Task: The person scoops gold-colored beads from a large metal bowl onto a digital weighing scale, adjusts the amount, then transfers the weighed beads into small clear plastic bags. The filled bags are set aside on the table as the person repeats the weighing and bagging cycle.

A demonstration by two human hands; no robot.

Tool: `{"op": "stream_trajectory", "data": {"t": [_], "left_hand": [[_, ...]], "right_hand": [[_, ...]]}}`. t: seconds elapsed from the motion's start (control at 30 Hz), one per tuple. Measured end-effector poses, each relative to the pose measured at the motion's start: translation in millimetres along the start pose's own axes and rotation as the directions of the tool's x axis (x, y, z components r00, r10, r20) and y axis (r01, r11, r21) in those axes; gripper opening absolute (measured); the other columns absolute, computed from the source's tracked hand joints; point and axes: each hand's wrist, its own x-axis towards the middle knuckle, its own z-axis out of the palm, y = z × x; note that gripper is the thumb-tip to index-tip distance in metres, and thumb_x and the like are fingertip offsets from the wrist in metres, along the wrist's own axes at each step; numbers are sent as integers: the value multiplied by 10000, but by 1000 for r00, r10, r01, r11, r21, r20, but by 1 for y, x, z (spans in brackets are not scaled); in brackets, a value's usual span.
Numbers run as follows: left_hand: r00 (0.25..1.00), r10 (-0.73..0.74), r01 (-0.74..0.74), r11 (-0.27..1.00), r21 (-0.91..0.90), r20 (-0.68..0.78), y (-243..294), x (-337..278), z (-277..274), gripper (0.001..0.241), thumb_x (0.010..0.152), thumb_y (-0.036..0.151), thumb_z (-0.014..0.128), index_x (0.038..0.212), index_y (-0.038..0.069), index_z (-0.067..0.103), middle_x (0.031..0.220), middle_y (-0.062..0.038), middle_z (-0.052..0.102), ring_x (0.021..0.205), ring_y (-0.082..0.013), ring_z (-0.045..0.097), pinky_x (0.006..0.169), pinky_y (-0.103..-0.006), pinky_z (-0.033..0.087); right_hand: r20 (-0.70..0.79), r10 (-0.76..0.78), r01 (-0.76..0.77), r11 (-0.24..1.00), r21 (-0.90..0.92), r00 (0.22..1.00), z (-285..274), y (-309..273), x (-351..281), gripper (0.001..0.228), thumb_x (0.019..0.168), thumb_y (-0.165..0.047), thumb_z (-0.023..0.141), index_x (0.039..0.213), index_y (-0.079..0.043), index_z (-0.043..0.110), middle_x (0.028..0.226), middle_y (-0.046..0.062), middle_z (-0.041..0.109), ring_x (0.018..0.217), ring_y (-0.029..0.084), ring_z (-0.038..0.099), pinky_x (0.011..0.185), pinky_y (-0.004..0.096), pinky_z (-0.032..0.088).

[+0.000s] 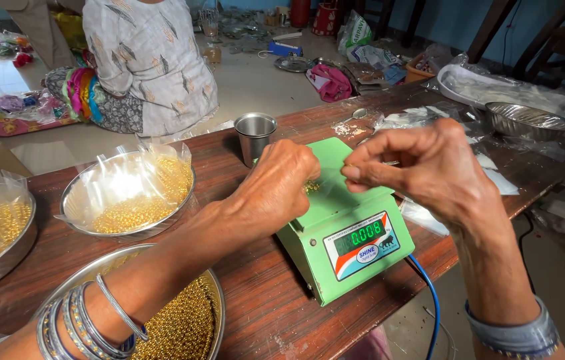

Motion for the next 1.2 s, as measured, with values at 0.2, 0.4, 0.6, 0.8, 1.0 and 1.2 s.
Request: {"op": "stream_trajectory", "data": {"t": [0.2,0.4,0.6,0.8,1.0,1.2], "left_hand": [[996,75,-75,997,9,-55,10,1,-12,139,586,-77,667,682,-91,567,771,-299,584,778,-496,578,679,-571,446],[957,-253,269,956,-115,141,3,17,-25,384,537,132,942,715,-72,669,658,-205,641,627,-308,680,587,-427,518],[914,-337,394,870,-294,228,-5,20,-31,428,498,164,954,881,37,813,738,-64,777,669,-140,737,645,-306,588],[899,-359,424,855,-298,250,-15,20,-33,406,525,162,960,868,11,803,719,-72,763,671,-145,719,624,-314,578],[972,-208,219,971,-99,108,-9,15,-18,411,624,221,965,755,-66,701,715,-187,664,653,-323,628,587,-442,483],[995,2,-1,1000,-7,100,19,6,-17,292,772,203,844,976,9,768,850,-189,699,810,-379,578,701,-498,475]], "right_hand": [[78,-134,143,983,-117,988,15,0,19,103,814,-59,806,908,-16,812,797,82,814,709,125,755,660,275,638],[111,-237,260,919,-297,965,30,-14,20,124,787,-62,807,904,-21,798,760,82,799,664,115,751,621,284,608],[204,-352,407,789,-459,913,41,-16,26,176,738,-66,831,907,-25,800,727,147,743,580,216,717,549,346,564],[224,-487,531,701,-475,844,42,-9,27,233,707,-63,850,908,23,771,764,215,698,618,310,690,544,379,522],[54,-450,440,832,-338,892,15,2,0,122,809,4,770,916,36,721,834,159,709,729,234,711,632,331,559],[-51,-337,307,902,-302,940,-16,65,-102,79,940,-55,742,876,-42,698,947,26,793,873,136,752,693,251,575]]}}
